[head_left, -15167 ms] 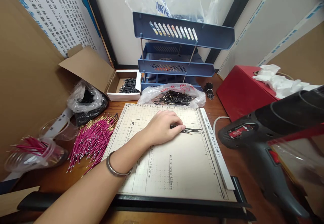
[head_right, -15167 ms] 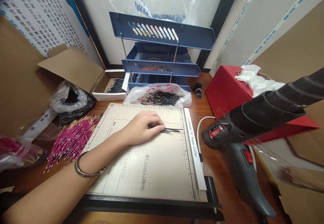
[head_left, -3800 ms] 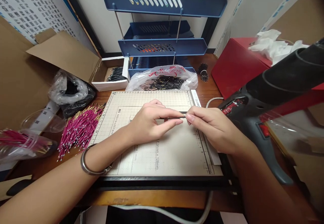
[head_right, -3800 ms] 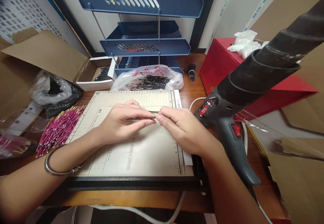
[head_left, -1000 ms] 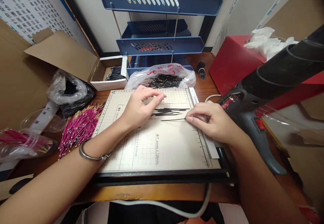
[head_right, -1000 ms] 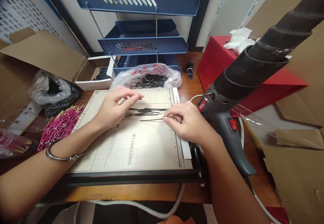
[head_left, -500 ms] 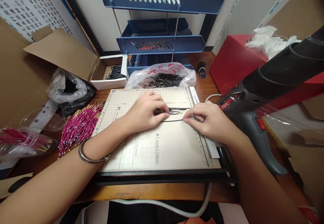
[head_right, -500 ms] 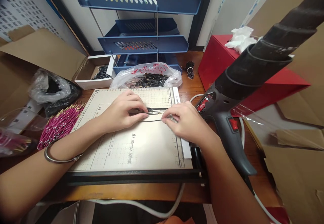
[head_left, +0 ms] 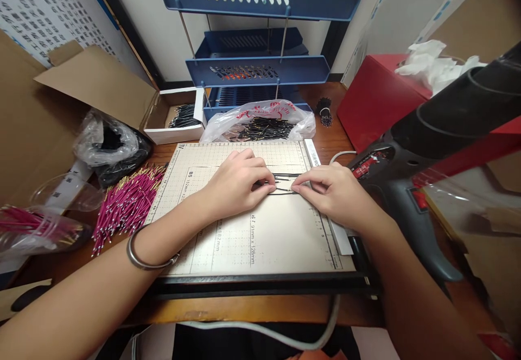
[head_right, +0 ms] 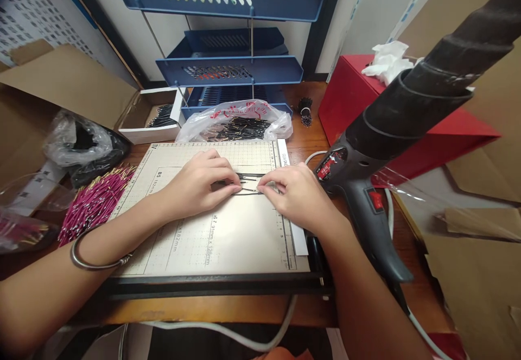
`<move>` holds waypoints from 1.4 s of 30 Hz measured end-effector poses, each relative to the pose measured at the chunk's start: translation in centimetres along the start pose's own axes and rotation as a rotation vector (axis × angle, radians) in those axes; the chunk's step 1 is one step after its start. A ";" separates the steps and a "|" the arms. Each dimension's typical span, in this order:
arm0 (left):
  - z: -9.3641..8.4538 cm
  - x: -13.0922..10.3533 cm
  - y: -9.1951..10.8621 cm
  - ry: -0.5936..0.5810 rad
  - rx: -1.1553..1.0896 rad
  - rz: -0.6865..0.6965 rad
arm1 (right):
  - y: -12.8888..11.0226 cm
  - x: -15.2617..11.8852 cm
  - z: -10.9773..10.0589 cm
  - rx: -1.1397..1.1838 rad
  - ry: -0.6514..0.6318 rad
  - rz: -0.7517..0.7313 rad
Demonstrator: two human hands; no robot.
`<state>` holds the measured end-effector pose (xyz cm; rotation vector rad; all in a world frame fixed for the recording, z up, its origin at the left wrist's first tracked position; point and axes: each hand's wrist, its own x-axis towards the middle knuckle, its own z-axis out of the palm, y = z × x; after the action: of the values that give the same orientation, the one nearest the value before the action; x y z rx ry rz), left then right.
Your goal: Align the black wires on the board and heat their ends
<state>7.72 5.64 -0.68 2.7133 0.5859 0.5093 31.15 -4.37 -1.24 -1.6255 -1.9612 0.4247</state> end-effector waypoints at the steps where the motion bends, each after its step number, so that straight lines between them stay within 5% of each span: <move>1: 0.0 0.0 0.1 0.002 0.012 -0.007 | 0.0 0.0 0.0 0.002 -0.001 0.000; 16: 0.4 0.1 1.1 0.035 0.092 -0.042 | -0.4 0.0 0.1 0.027 -0.021 0.063; 26: -1.9 -0.3 -3.0 0.282 0.029 -0.076 | -0.4 0.0 -0.2 0.011 -0.049 0.083; 42: -2.8 -0.7 -3.8 0.161 -0.069 0.064 | -0.5 -0.2 -0.1 0.041 -0.018 -0.009</move>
<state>4.78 9.23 0.19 2.6493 0.5125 0.7557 30.86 -4.65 -0.90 -1.5919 -1.9597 0.4742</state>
